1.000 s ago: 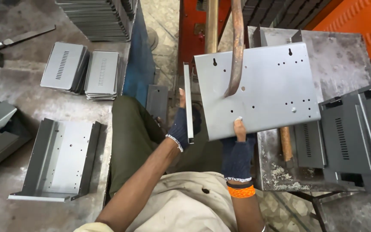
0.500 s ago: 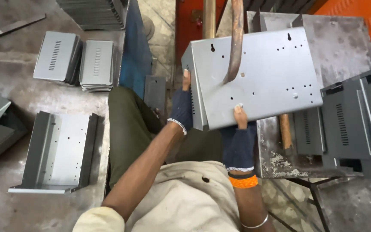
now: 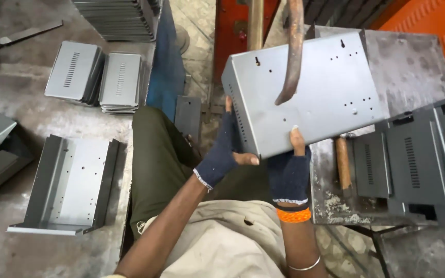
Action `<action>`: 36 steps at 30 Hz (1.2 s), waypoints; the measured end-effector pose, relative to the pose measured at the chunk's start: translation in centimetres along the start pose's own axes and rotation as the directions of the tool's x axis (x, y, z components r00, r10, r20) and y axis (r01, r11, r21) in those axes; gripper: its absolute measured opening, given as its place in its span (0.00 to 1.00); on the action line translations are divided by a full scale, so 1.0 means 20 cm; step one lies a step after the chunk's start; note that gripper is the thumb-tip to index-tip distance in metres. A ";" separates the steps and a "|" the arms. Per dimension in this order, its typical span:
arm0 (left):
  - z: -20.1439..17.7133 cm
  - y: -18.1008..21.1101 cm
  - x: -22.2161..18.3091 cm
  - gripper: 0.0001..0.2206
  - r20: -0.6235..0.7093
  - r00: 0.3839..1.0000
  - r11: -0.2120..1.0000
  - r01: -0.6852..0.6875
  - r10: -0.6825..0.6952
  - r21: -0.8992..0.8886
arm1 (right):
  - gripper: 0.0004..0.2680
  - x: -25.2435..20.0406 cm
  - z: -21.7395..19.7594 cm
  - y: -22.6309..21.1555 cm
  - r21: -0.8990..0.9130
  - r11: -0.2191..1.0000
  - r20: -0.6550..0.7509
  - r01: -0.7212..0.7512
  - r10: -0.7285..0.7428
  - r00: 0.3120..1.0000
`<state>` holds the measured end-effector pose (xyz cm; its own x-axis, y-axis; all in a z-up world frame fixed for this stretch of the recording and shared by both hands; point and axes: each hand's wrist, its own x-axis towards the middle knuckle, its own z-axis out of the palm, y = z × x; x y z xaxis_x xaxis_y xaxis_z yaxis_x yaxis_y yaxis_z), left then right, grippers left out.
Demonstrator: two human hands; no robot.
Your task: Spot welding and assembling metal box enclosures at a workstation.
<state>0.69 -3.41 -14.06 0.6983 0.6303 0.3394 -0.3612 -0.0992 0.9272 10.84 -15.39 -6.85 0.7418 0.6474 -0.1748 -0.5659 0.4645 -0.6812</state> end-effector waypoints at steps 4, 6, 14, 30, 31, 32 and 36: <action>0.00 -0.01 0.10 0.73 0.039 0.999 0.998 -0.016 0.014 0.055 | 0.17 0.06 0.04 -0.05 0.003 1.000 0.016 0.006 -0.006 1.000; 0.01 -0.03 0.16 0.73 0.058 0.998 0.998 -0.010 0.006 0.058 | 0.16 0.13 0.01 -0.07 -0.007 1.000 -0.016 0.010 -0.010 1.000; 0.03 0.03 0.34 0.73 0.075 0.997 0.999 0.036 -0.034 -0.030 | 0.13 0.30 -0.03 -0.05 0.031 0.997 0.010 0.068 -0.068 0.998; -0.06 -0.20 0.45 0.75 0.113 0.990 0.992 -0.088 0.078 0.090 | 0.15 0.36 0.04 -0.04 0.029 0.993 0.098 0.117 -0.119 0.988; -0.05 -0.17 0.44 0.75 0.104 0.993 0.997 -0.056 0.052 0.045 | 0.15 0.36 0.03 -0.04 0.028 0.993 0.093 0.117 -0.119 0.988; -0.04 -0.13 0.44 0.75 0.095 0.995 1.000 -0.025 0.025 0.000 | 0.15 0.36 0.03 -0.04 0.027 0.993 0.087 0.117 -0.119 0.989; -0.03 -0.15 0.43 0.76 0.107 0.994 1.000 -0.007 0.008 -0.006 | 0.16 0.38 0.01 -0.02 0.023 0.992 0.070 0.127 -0.128 0.989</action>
<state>7.37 2.79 -14.10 0.7574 0.5437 0.3616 -0.3702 -0.0987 0.9237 16.68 -10.58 -7.75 0.7814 0.6230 -0.0359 -0.4751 0.5566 -0.6816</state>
